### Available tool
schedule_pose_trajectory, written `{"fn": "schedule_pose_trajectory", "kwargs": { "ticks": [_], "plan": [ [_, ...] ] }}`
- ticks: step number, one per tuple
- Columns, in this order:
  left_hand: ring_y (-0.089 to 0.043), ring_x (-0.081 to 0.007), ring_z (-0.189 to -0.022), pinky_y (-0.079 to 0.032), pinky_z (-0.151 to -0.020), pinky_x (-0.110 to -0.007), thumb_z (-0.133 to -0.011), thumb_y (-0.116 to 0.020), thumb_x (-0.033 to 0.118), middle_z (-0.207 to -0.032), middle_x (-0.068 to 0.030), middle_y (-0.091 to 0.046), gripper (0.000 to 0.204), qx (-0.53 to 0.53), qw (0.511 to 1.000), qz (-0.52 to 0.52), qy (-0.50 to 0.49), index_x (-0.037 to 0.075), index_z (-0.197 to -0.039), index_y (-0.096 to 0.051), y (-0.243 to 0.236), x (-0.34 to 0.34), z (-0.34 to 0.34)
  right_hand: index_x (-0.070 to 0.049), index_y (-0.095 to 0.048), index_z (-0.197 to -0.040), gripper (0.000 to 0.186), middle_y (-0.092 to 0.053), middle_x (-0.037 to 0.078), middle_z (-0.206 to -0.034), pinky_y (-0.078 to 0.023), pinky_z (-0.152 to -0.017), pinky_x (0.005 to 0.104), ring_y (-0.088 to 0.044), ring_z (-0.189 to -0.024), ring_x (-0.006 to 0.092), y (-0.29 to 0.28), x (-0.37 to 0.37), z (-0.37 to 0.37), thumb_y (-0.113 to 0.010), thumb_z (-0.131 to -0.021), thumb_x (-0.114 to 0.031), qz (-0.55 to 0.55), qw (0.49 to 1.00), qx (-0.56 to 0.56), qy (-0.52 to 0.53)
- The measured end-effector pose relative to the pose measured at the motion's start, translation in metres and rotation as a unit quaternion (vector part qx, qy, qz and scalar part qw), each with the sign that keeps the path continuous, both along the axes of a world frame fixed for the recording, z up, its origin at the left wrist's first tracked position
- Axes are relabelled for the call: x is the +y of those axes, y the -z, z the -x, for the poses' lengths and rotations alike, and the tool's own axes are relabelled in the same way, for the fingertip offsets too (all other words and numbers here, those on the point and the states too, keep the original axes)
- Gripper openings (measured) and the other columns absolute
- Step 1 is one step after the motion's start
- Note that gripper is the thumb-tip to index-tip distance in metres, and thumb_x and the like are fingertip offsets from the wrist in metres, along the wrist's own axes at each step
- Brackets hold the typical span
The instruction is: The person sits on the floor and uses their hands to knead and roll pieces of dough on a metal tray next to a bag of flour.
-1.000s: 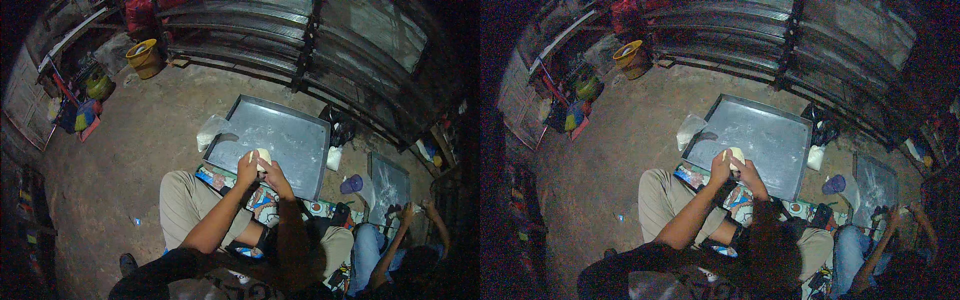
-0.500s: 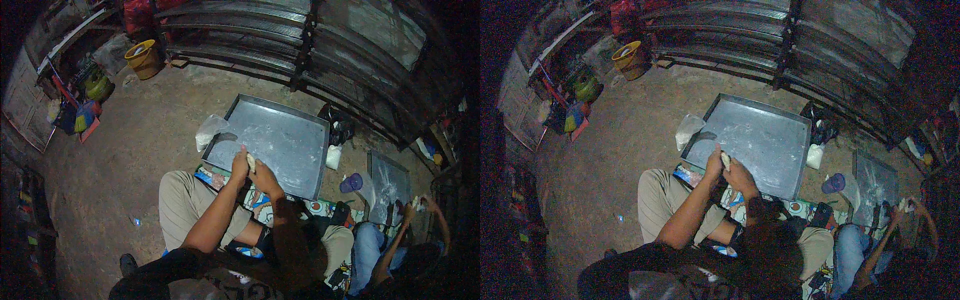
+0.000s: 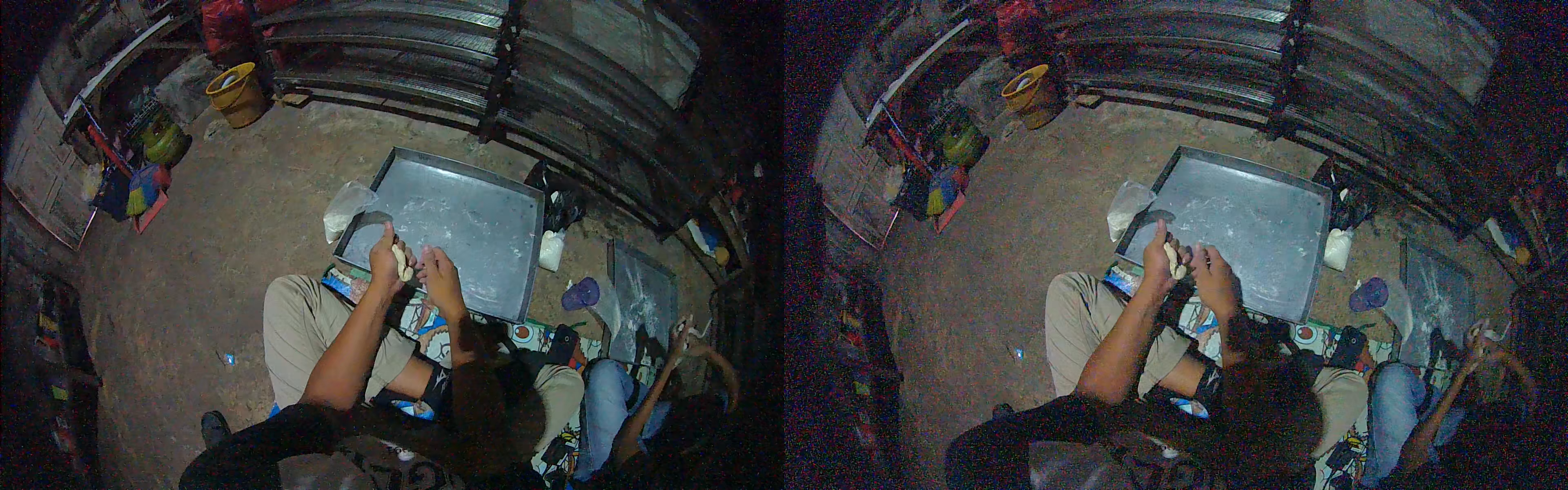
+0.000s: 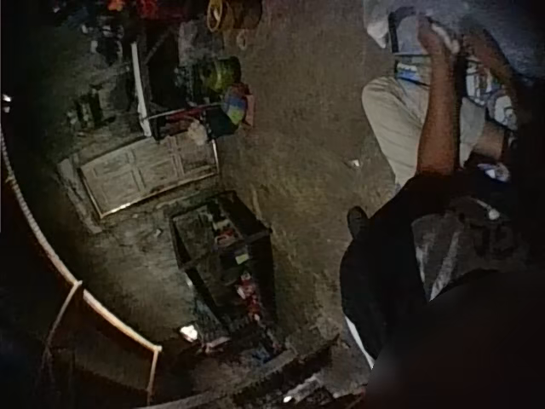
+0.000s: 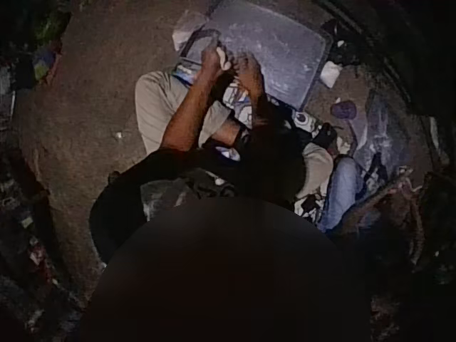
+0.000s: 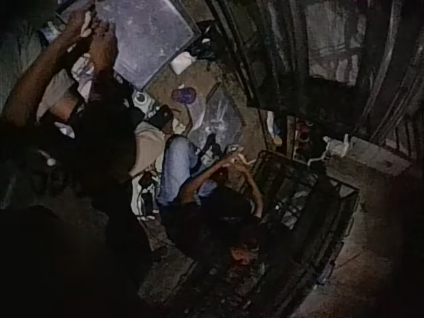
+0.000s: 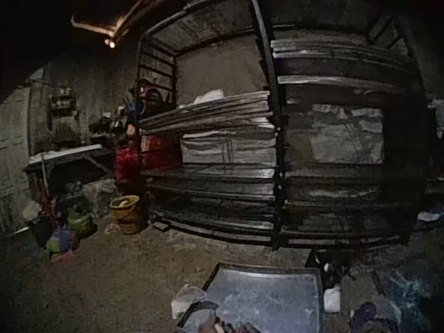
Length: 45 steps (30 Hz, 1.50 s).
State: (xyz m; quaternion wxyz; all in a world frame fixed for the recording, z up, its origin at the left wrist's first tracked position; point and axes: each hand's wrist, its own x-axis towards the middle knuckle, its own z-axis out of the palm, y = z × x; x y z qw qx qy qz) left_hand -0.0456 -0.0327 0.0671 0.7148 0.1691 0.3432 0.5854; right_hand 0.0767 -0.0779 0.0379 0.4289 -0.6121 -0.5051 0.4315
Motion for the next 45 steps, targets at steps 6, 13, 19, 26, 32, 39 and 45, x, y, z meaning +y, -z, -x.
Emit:
{"fn": "schedule_pose_trajectory", "kwargs": {
  "ticks": [6, 13, 19, 26, 32, 39, 45],
  "plan": [
    [-0.059, -0.0122, -0.068, -0.048, -0.066, -0.026, -0.105, -0.035, 0.038, -0.079, -0.0031, -0.062, 0.046, 0.253, 0.923, -0.247, 0.151, 0.004, -0.117, -0.063, 0.019, -0.014, -0.020, -0.005, -0.061, -0.104, 0.051, -0.067, 0.009, -0.091, -0.049, -0.070, 0.0317, -0.065, -0.082, 0.0169, 0.029, 0.012, 0.001, -0.043, -0.098, -0.052, 0.066, 0.888, 0.431, 0.144],
    [-0.042, -0.0279, -0.130, -0.030, -0.111, -0.039, -0.099, -0.015, 0.061, -0.153, -0.0108, -0.030, 0.072, 0.503, 0.770, -0.378, 0.110, 0.013, -0.151, -0.027, 0.054, -0.001, -0.023, -0.007, -0.067, -0.107, 0.065, -0.068, 0.011, -0.095, -0.047, -0.078, 0.0390, -0.064, -0.088, 0.0250, 0.003, 0.004, 0.000, -0.034, -0.096, -0.062, 0.098, 0.968, 0.175, 0.152],
    [-0.032, -0.0313, -0.139, -0.023, -0.116, -0.044, -0.092, -0.022, 0.072, -0.153, -0.0146, -0.030, 0.086, -0.156, 0.954, -0.123, 0.223, 0.009, -0.150, -0.026, 0.017, -0.012, -0.014, 0.001, -0.068, -0.075, 0.067, -0.062, 0.025, -0.069, -0.045, -0.063, 0.0479, -0.062, -0.066, 0.0419, -0.023, 0.004, 0.002, -0.040, -0.096, -0.056, -0.042, 0.975, -0.102, 0.195],
    [-0.062, -0.0227, -0.104, -0.051, -0.086, -0.033, -0.102, -0.040, 0.045, -0.118, -0.0164, -0.062, 0.052, 0.078, 0.988, -0.067, 0.115, 0.001, -0.126, -0.054, 0.051, 0.000, -0.010, 0.000, -0.067, -0.070, 0.066, -0.063, 0.024, -0.069, -0.045, -0.064, 0.0509, -0.062, -0.067, 0.0425, 0.005, 0.019, -0.043, -0.040, -0.097, -0.054, -0.005, 0.920, -0.203, 0.336],
    [-0.055, -0.0151, -0.054, -0.045, -0.054, -0.033, -0.100, -0.044, 0.044, -0.061, -0.0078, -0.059, 0.053, 0.449, 0.886, -0.113, 0.031, 0.001, -0.079, -0.068, 0.040, 0.005, -0.006, -0.003, -0.067, -0.088, 0.042, -0.065, 0.022, -0.087, -0.049, -0.074, 0.0493, -0.063, -0.083, 0.0400, 0.040, 0.014, -0.068, -0.053, -0.092, -0.043, 0.028, 0.899, -0.291, 0.325],
    [-0.066, -0.0377, -0.097, -0.052, -0.084, -0.045, -0.075, -0.068, 0.063, -0.102, -0.0210, -0.069, 0.064, 0.830, 0.502, -0.124, 0.208, 0.004, -0.100, -0.070, 0.031, 0.088, 0.130, -0.016, -0.057, -0.125, 0.056, -0.057, 0.013, -0.118, -0.048, -0.091, 0.0519, -0.057, -0.109, 0.0362, 0.014, 0.000, -0.024, -0.075, -0.077, -0.040, 0.119, 0.859, -0.479, 0.139],
    [-0.049, -0.0423, -0.123, -0.045, -0.099, -0.045, -0.068, -0.079, 0.050, -0.137, -0.0279, -0.046, 0.096, 0.860, 0.489, 0.016, 0.144, 0.003, -0.141, -0.038, 0.049, 0.127, 0.168, -0.013, -0.059, -0.122, 0.049, -0.059, 0.013, -0.119, -0.048, -0.091, 0.0525, -0.055, -0.115, 0.0377, 0.033, 0.014, -0.043, -0.068, -0.080, -0.035, 0.185, 0.898, -0.393, 0.064]
  ]
}}
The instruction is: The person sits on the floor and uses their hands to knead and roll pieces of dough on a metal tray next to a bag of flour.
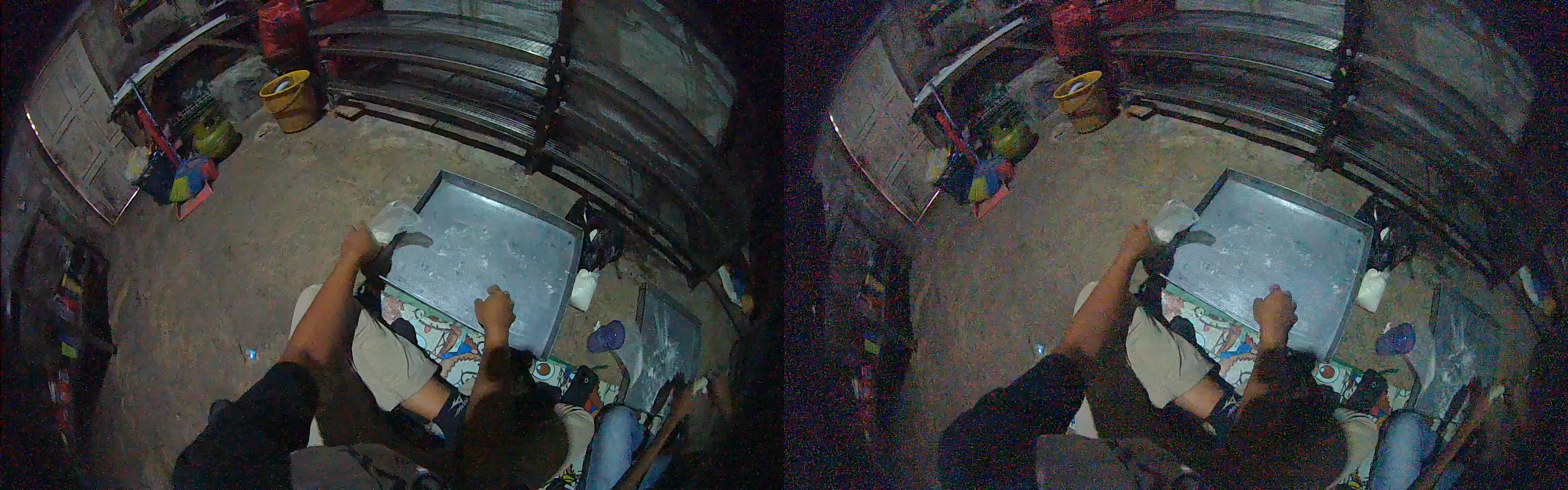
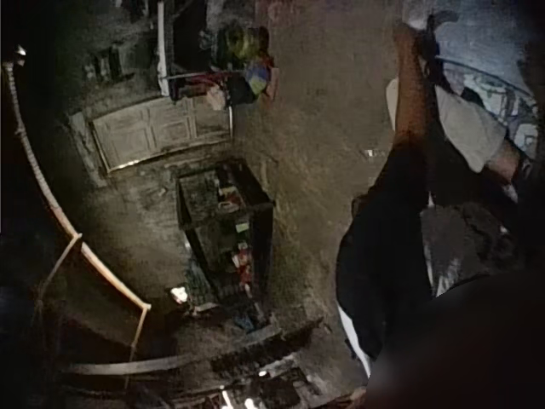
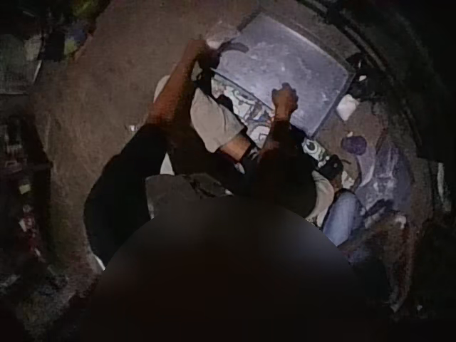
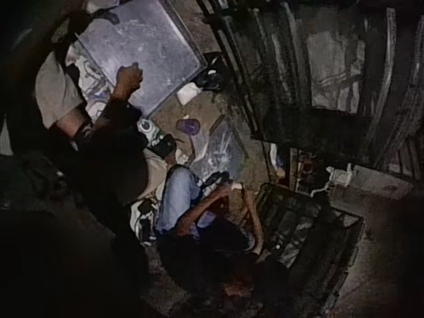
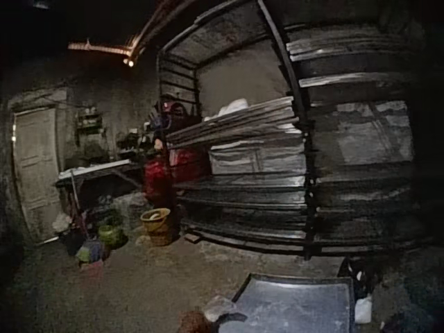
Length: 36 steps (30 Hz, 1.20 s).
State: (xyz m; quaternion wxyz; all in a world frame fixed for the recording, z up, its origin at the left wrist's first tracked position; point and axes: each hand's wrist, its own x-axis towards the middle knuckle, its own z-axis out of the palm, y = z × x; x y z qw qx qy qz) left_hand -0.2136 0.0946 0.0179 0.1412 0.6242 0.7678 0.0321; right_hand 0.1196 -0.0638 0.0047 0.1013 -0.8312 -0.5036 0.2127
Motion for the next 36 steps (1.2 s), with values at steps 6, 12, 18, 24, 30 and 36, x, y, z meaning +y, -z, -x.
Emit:
{"fn": "schedule_pose_trajectory", "kwargs": {
  "ticks": [6, 12, 18, 24, 30, 36],
  "plan": [
    [-0.041, -0.0437, -0.130, -0.040, -0.104, -0.046, -0.062, -0.084, 0.049, -0.140, -0.0295, -0.042, 0.113, -0.080, 0.996, -0.040, 0.003, 0.003, -0.147, -0.027, 0.000, 0.002, -0.033, -0.004, -0.061, -0.115, 0.050, -0.058, 0.022, -0.115, -0.046, -0.091, 0.0545, -0.054, -0.113, 0.0407, 0.021, 0.006, -0.019, -0.063, -0.078, -0.037, -0.075, 0.996, -0.035, 0.026],
    [-0.049, -0.0401, -0.124, -0.043, -0.101, -0.044, -0.064, -0.083, 0.048, -0.127, -0.0251, -0.057, 0.100, -0.172, 0.984, -0.021, -0.029, 0.002, -0.140, -0.037, -0.002, 0.004, -0.017, -0.001, -0.054, -0.116, 0.064, -0.055, 0.029, -0.117, -0.050, -0.086, 0.0499, -0.056, -0.108, 0.0425, 0.003, 0.005, 0.010, -0.073, -0.072, -0.044, -0.080, 0.942, -0.287, 0.154],
    [-0.066, -0.0364, -0.098, -0.050, -0.090, -0.043, -0.069, -0.077, 0.058, -0.107, -0.0237, -0.067, 0.074, -0.078, 0.994, 0.054, 0.061, -0.001, -0.112, -0.064, -0.057, -0.011, -0.027, 0.000, -0.056, -0.113, 0.069, -0.057, 0.028, -0.115, -0.051, -0.084, 0.0461, -0.059, -0.103, 0.0420, 0.025, 0.008, -0.029, -0.080, -0.067, -0.045, -0.051, 0.996, -0.020, 0.072],
    [-0.066, -0.0316, -0.088, -0.049, -0.080, -0.036, -0.081, -0.067, 0.056, -0.101, -0.0191, -0.069, 0.060, -0.236, 0.861, 0.195, 0.405, 0.004, -0.111, -0.069, -0.086, -0.055, -0.073, 0.001, -0.060, -0.086, 0.054, -0.064, 0.017, -0.074, -0.050, -0.066, 0.0430, -0.064, -0.072, 0.0330, 0.019, 0.016, -0.010, -0.083, -0.065, -0.042, -0.269, 0.961, 0.062, 0.003],
    [-0.063, -0.0222, -0.090, -0.048, -0.085, -0.036, -0.095, -0.048, 0.056, -0.101, -0.0144, -0.068, 0.060, -0.478, 0.827, 0.121, 0.271, 0.000, -0.110, -0.067, -0.035, -0.057, -0.138, 0.000, -0.058, -0.082, 0.032, -0.059, 0.009, -0.067, -0.045, -0.059, 0.0278, -0.054, -0.062, 0.0114, -0.007, 0.022, 0.017, -0.077, -0.079, -0.025, -0.316, 0.868, 0.383, 0.022],
    [-0.060, -0.0201, -0.066, -0.047, -0.066, -0.035, -0.098, -0.035, 0.059, -0.083, -0.0143, -0.066, 0.068, -0.644, 0.743, 0.184, 0.002, 0.000, -0.084, -0.065, -0.015, -0.077, -0.167, -0.005, -0.060, -0.089, 0.025, -0.062, 0.008, -0.071, -0.048, -0.060, 0.0307, -0.061, -0.066, 0.0162, -0.001, 0.023, 0.025, -0.073, -0.082, -0.025, -0.313, 0.911, 0.240, -0.121]
  ]
}}
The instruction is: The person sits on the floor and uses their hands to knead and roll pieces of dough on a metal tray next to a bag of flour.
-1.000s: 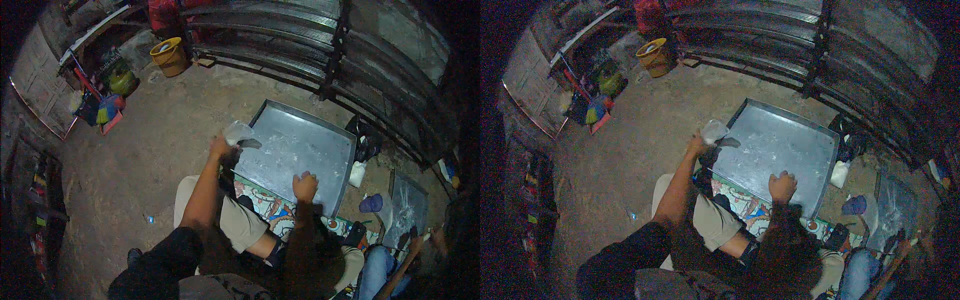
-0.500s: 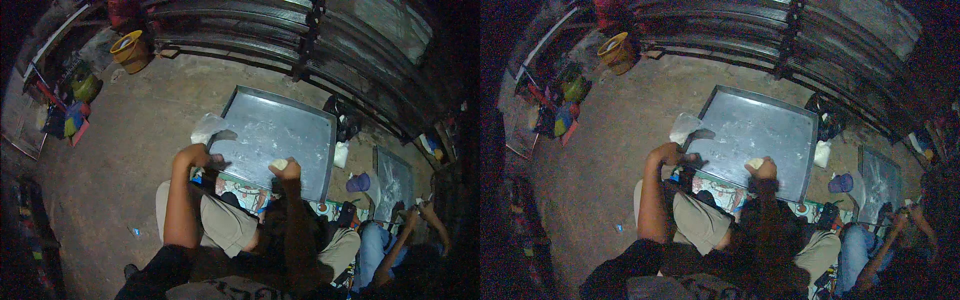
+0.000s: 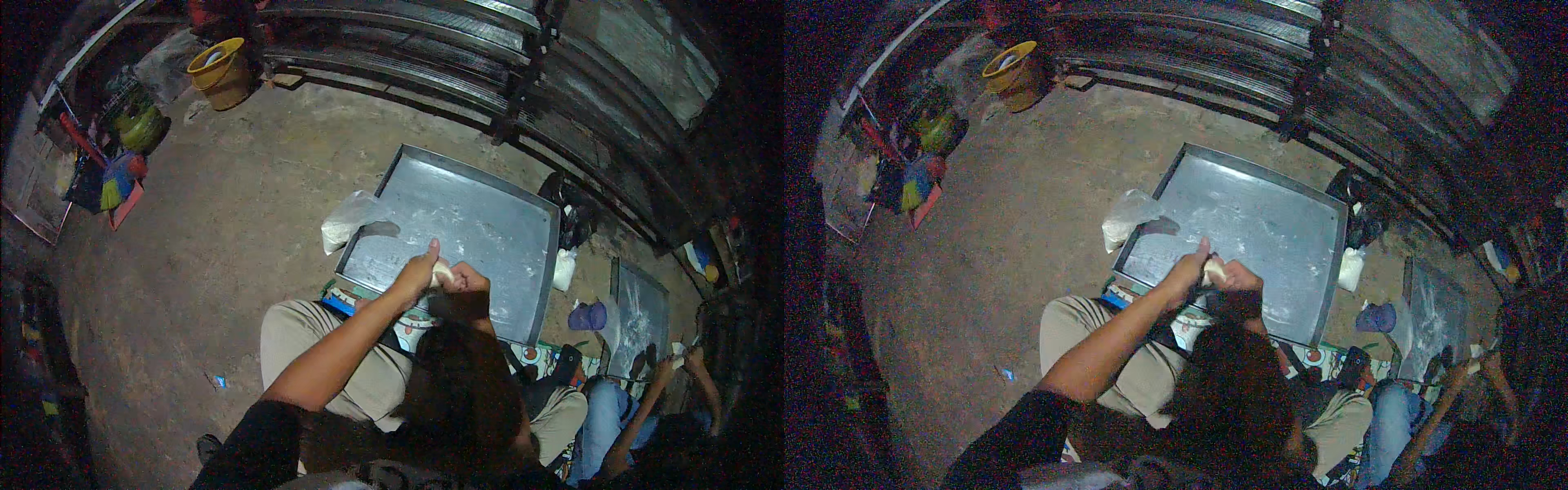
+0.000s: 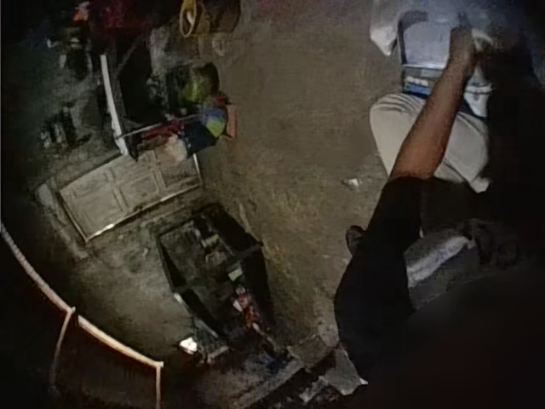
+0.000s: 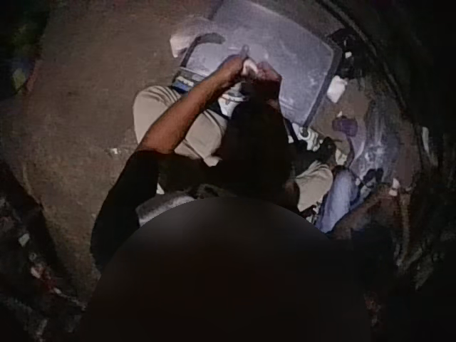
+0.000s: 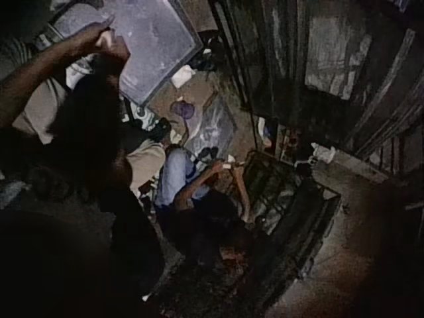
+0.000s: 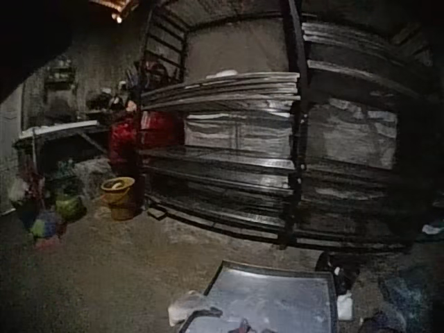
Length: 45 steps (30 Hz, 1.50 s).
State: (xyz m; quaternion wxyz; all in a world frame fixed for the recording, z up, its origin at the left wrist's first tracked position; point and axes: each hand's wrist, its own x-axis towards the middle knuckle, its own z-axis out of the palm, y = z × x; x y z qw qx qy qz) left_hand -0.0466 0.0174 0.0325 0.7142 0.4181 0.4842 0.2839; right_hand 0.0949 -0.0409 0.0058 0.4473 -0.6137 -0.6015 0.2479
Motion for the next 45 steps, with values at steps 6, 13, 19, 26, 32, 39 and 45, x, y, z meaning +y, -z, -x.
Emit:
{"fn": "schedule_pose_trajectory", "kwargs": {
  "ticks": [6, 13, 19, 26, 32, 39, 45],
  "plan": [
    [-0.055, -0.0215, -0.054, -0.046, -0.051, -0.035, -0.096, -0.044, 0.055, -0.060, -0.0097, -0.055, 0.059, -0.205, 0.952, 0.147, -0.175, 0.005, -0.069, -0.056, 0.001, 0.022, 0.020, -0.003, -0.063, -0.108, 0.038, -0.065, 0.013, -0.091, -0.052, -0.073, 0.0333, -0.067, -0.083, 0.0260, -0.066, -0.014, 0.041, -0.067, -0.086, -0.033, -0.061, 0.993, -0.045, -0.090],
    [-0.050, -0.0195, -0.043, -0.043, -0.040, -0.035, -0.096, -0.045, 0.057, -0.052, -0.0053, -0.048, 0.060, -0.152, 0.978, 0.041, -0.139, 0.010, -0.059, -0.050, -0.023, 0.006, 0.012, -0.002, -0.053, -0.118, 0.048, -0.062, 0.011, -0.102, -0.052, -0.077, 0.0341, -0.062, -0.082, 0.0196, -0.005, -0.008, 0.044, -0.053, -0.095, -0.044, -0.052, 0.961, 0.267, 0.042],
    [-0.061, -0.0213, -0.089, -0.048, -0.081, -0.034, -0.100, -0.039, 0.049, -0.095, -0.0132, -0.058, 0.047, -0.072, 0.925, -0.365, 0.071, 0.006, -0.107, -0.056, -0.004, -0.020, -0.017, -0.003, -0.054, -0.091, 0.062, -0.058, 0.009, -0.084, -0.045, -0.068, 0.0287, -0.054, -0.072, 0.0168, -0.038, -0.001, 0.058, -0.041, -0.094, -0.064, 0.025, 0.866, 0.474, 0.160],
    [-0.032, -0.0442, -0.129, -0.027, -0.106, -0.054, -0.093, -0.048, 0.055, -0.140, -0.0256, -0.032, 0.080, 0.177, 0.823, -0.538, 0.044, 0.001, -0.147, -0.022, 0.046, -0.030, -0.043, -0.009, -0.043, -0.066, 0.065, -0.046, 0.004, -0.064, -0.037, -0.055, 0.0304, -0.044, -0.058, 0.0158, -0.044, -0.008, 0.031, -0.039, -0.092, -0.068, 0.109, 0.765, 0.594, 0.224],
    [-0.039, -0.0438, -0.125, -0.031, -0.108, -0.047, -0.094, -0.049, 0.051, -0.140, -0.0284, -0.032, 0.078, 0.085, 0.897, -0.413, 0.131, 0.004, -0.149, -0.020, 0.042, -0.017, -0.034, -0.013, -0.037, -0.049, 0.074, -0.040, 0.001, -0.049, -0.030, -0.044, 0.0321, -0.038, -0.045, 0.0166, 0.006, 0.005, -0.016, -0.033, -0.091, -0.074, 0.115, 0.740, 0.632, 0.200],
    [-0.056, -0.0319, -0.112, -0.043, -0.097, -0.043, -0.095, -0.049, 0.052, -0.113, -0.0188, -0.061, 0.064, 0.087, 0.887, -0.340, 0.300, -0.004, -0.124, -0.054, 0.012, -0.011, -0.017, -0.009, -0.054, -0.060, 0.077, -0.051, 0.004, -0.059, -0.043, -0.063, 0.0285, -0.050, -0.057, 0.0170, 0.022, 0.007, -0.035, -0.025, -0.093, -0.072, 0.095, 0.830, 0.490, 0.249],
    [-0.065, -0.0245, -0.094, -0.054, -0.082, -0.038, -0.097, -0.041, 0.057, -0.104, -0.0144, -0.065, 0.064, -0.138, 0.987, 0.065, 0.051, -0.001, -0.118, -0.057, 0.019, 0.004, -0.008, 0.000, -0.038, -0.140, 0.053, -0.059, 0.013, -0.117, -0.046, -0.088, 0.0297, -0.060, -0.096, 0.0195, -0.011, -0.001, 0.010, -0.033, -0.105, -0.039, -0.013, 0.949, 0.313, -0.019]
  ]
}}
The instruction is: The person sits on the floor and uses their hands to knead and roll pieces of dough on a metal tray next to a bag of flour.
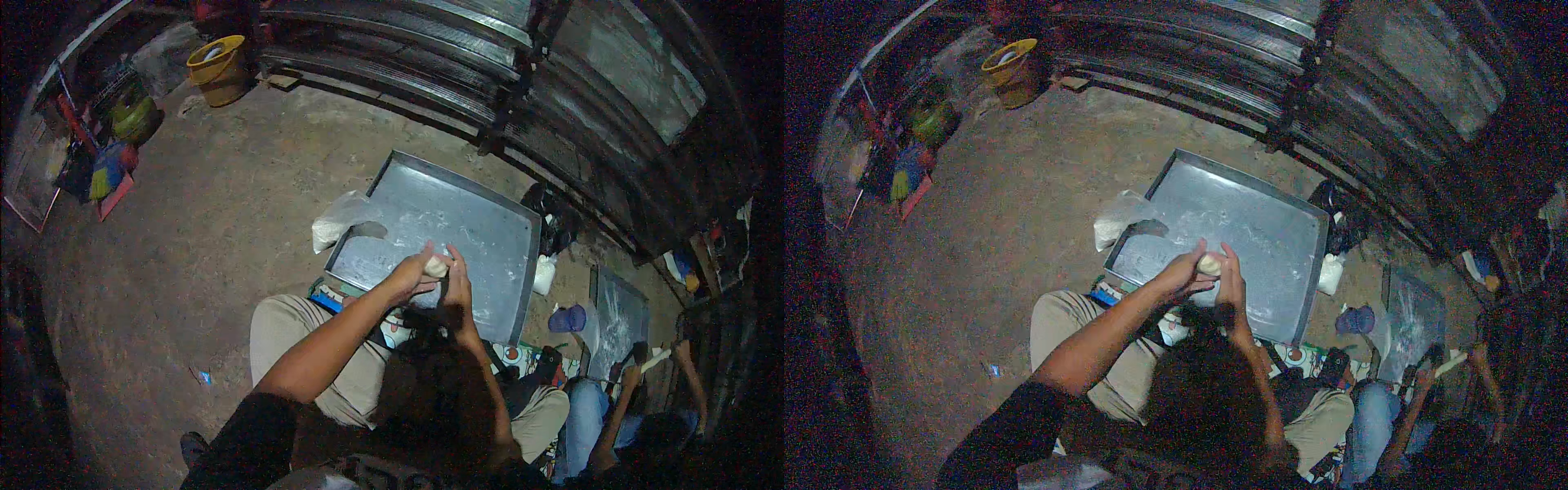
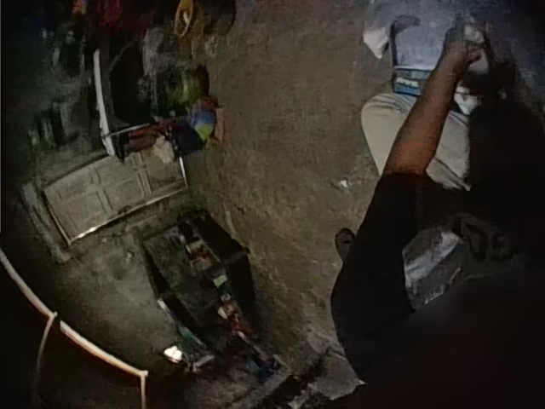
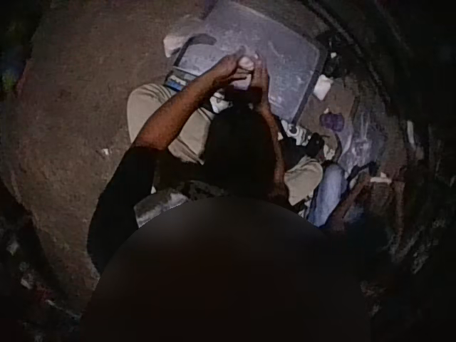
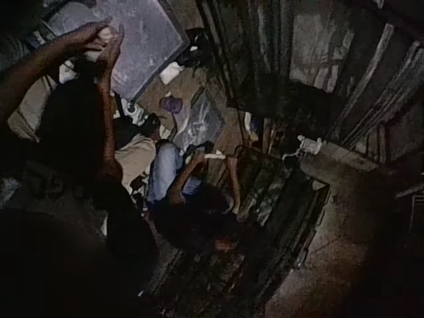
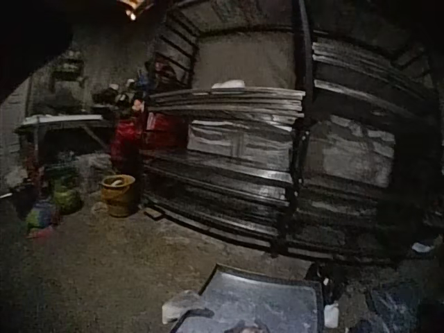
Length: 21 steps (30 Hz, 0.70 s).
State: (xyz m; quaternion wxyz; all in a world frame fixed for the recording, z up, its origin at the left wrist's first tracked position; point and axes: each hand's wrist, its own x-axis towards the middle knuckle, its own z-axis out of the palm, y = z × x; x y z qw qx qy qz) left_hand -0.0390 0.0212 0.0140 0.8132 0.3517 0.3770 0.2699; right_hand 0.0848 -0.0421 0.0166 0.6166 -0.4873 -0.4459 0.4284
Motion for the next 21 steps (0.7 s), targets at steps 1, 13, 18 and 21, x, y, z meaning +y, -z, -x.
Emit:
{"fn": "schedule_pose_trajectory", "kwargs": {
  "ticks": [1, 13, 18, 21],
  "plan": [
    [-0.066, -0.0242, -0.091, -0.056, -0.079, -0.039, -0.097, -0.040, 0.058, -0.101, -0.0144, -0.065, 0.063, -0.051, 0.997, 0.052, -0.032, 0.000, -0.116, -0.057, 0.000, 0.004, 0.009, 0.000, -0.038, -0.140, 0.052, -0.059, 0.014, -0.118, -0.046, -0.089, 0.0305, -0.060, -0.098, 0.0203, -0.015, -0.004, 0.011, -0.034, -0.105, -0.038, -0.009, 1.000, 0.005, -0.011],
    [-0.038, -0.0191, -0.041, -0.034, -0.042, -0.034, -0.095, -0.042, 0.057, -0.047, -0.0026, -0.037, 0.061, -0.140, 0.974, 0.132, -0.119, 0.015, -0.050, -0.036, -0.048, 0.004, 0.023, -0.005, -0.052, -0.128, 0.035, -0.063, 0.013, -0.114, -0.049, -0.081, 0.0333, -0.061, -0.092, 0.0184, -0.029, -0.011, 0.023, -0.048, -0.096, -0.018, 0.026, 0.991, -0.110, 0.073],
    [-0.040, -0.0175, -0.040, -0.034, -0.042, -0.032, -0.096, -0.040, 0.056, -0.048, -0.0024, -0.041, 0.059, -0.093, 0.982, 0.050, -0.160, 0.014, -0.055, -0.042, -0.054, -0.003, 0.022, -0.005, -0.054, -0.120, 0.030, -0.063, 0.009, -0.098, -0.049, -0.073, 0.0299, -0.060, -0.081, 0.0151, -0.009, -0.008, 0.028, -0.053, -0.096, -0.024, 0.043, 0.987, -0.137, 0.077],
    [-0.055, -0.0170, -0.055, -0.046, -0.054, -0.032, -0.101, -0.037, 0.049, -0.065, -0.0049, -0.057, 0.050, -0.061, 0.973, -0.051, -0.216, 0.010, -0.078, -0.059, -0.037, 0.005, 0.016, -0.004, -0.057, -0.100, 0.027, -0.059, 0.004, -0.076, -0.044, -0.057, 0.0253, -0.055, -0.065, 0.0097, 0.002, -0.006, 0.032, -0.050, -0.099, -0.030, -0.010, 0.966, -0.240, 0.094]
  ]
}}
